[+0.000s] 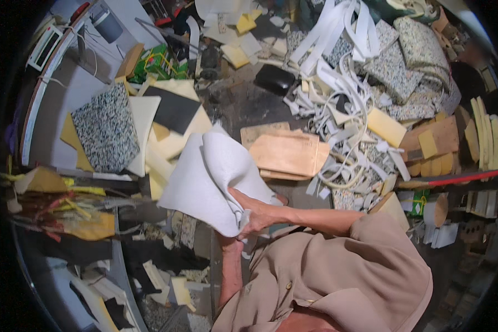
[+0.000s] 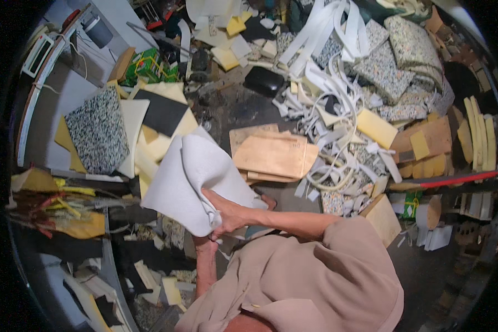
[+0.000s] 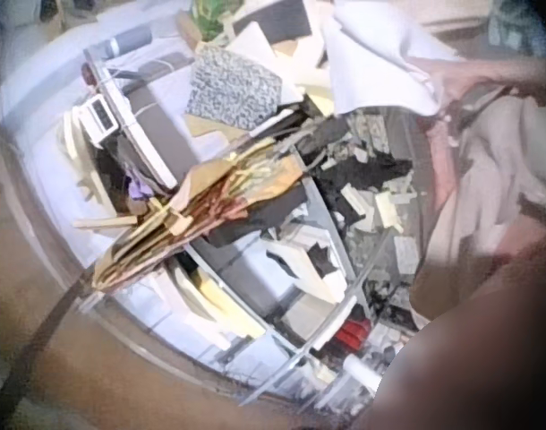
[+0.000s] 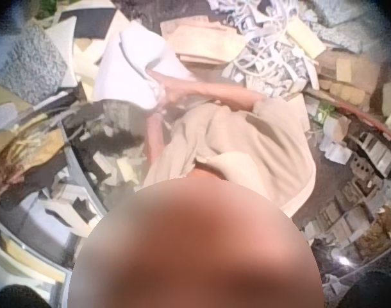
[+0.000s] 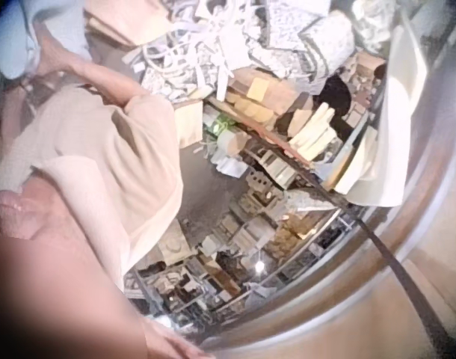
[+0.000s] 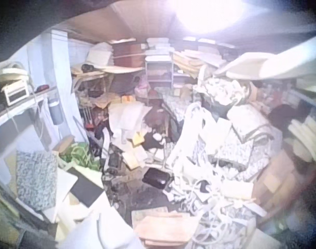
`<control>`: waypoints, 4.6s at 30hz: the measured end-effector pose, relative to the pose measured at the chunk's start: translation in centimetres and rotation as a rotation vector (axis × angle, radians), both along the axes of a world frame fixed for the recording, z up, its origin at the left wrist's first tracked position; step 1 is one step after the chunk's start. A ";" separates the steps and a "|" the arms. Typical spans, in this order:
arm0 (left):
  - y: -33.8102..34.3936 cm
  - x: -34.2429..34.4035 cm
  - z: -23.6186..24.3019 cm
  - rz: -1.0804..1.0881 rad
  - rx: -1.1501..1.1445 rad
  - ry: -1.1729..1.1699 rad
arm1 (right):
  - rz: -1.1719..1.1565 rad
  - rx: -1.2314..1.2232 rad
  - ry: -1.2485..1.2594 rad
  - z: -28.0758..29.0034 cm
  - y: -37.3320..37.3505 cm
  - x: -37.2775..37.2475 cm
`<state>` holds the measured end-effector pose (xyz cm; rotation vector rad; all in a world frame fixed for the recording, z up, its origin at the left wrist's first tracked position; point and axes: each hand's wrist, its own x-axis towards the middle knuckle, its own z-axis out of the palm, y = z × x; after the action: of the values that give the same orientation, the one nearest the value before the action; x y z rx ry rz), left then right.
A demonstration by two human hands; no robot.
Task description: The person sits on the floor and sands several curved wooden pieces with a sanding block. They then use a spray gun to apply a finish to the pieces and place a white sheet over them.
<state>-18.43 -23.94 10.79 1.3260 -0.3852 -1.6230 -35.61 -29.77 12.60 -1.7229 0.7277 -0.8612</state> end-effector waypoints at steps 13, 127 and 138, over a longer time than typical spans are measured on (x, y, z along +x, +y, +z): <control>-21.6 -0.1 1.2 -0.263 -0.700 -0.614 | -0.428 0.180 -0.358 6.1 -21.3 -6.4; -53.8 -56.3 -39.7 1.373 1.122 -0.239 | 0.004 -0.946 1.819 -36.9 -124.0 -21.3; -57.0 -49.0 -50.8 0.965 0.953 -0.858 | 0.252 -0.998 1.390 -64.7 -117.1 -2.9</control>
<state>-67.46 -80.98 -40.01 2.3783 0.5851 -0.2930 -38.47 -146.89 -52.10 -3.2313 0.9405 0.4455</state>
